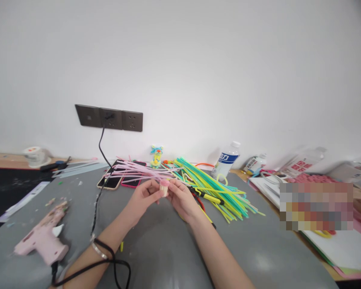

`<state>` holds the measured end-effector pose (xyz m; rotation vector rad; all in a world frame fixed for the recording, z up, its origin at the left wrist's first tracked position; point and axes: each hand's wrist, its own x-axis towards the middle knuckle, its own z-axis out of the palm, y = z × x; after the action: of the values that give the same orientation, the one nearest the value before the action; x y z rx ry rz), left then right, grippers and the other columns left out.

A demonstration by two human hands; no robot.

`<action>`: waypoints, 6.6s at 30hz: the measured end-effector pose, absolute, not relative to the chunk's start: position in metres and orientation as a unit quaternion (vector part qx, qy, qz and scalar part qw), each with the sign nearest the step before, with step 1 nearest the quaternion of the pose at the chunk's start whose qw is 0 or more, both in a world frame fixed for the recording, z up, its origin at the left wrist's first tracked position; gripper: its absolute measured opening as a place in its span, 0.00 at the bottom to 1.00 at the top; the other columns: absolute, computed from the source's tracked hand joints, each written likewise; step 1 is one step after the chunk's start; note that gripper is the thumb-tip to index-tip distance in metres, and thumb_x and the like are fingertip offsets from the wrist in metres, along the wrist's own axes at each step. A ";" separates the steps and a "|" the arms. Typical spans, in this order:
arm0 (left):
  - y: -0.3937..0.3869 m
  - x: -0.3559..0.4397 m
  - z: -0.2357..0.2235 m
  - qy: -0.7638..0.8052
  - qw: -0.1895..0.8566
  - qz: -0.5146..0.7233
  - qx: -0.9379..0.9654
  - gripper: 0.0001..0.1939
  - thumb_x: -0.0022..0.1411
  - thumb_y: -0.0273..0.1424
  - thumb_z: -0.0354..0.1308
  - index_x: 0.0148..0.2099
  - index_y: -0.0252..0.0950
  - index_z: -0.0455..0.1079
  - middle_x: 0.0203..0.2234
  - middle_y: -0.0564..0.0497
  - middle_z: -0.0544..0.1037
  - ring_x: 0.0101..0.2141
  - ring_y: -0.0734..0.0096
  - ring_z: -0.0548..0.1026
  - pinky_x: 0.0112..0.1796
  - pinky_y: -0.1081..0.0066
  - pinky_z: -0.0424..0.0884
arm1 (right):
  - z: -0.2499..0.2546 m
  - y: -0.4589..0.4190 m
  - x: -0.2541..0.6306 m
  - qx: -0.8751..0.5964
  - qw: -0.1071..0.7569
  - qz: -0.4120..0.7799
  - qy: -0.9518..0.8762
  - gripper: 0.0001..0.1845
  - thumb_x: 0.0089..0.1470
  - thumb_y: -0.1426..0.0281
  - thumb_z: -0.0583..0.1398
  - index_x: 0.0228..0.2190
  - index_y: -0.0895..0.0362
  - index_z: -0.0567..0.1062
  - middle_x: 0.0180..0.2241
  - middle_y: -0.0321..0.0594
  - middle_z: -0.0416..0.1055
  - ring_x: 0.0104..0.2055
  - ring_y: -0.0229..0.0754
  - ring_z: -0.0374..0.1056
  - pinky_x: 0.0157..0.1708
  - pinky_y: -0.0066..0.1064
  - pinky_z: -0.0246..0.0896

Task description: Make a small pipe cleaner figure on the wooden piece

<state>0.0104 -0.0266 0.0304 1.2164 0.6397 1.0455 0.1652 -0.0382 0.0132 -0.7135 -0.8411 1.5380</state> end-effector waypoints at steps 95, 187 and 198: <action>-0.021 0.007 0.021 0.290 0.721 0.385 0.499 0.19 0.52 0.34 0.70 0.47 0.37 0.78 0.36 0.48 0.81 0.33 0.71 0.77 0.40 0.69 0.74 | 0.021 -0.043 0.174 -0.317 0.572 0.616 -0.439 0.13 0.47 0.66 0.70 0.25 0.56 0.71 0.26 0.33 0.69 0.28 0.35 0.61 0.30 0.28 0.54; -0.025 0.009 0.023 0.297 0.719 0.390 0.493 0.14 0.55 0.39 0.67 0.39 0.34 0.79 0.31 0.49 0.77 0.34 0.69 0.75 0.35 0.70 0.75 | 0.025 -0.045 0.173 -0.337 0.555 0.598 -0.470 0.18 0.50 0.64 0.67 0.44 0.53 0.76 0.39 0.40 0.74 0.38 0.41 0.68 0.35 0.29 0.62; -0.020 0.009 0.019 0.357 0.643 0.440 0.515 0.15 0.49 0.38 0.70 0.34 0.34 0.72 0.28 0.52 0.76 0.31 0.71 0.74 0.29 0.75 0.73 | 0.027 -0.043 0.169 -0.363 0.560 0.520 -0.533 0.14 0.49 0.60 0.67 0.29 0.55 0.71 0.29 0.34 0.69 0.32 0.38 0.66 0.34 0.30 0.61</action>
<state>0.0090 -0.0200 0.0186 1.1737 0.8131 1.0022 0.1686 -0.0434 0.0266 -0.8555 -1.2553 1.2261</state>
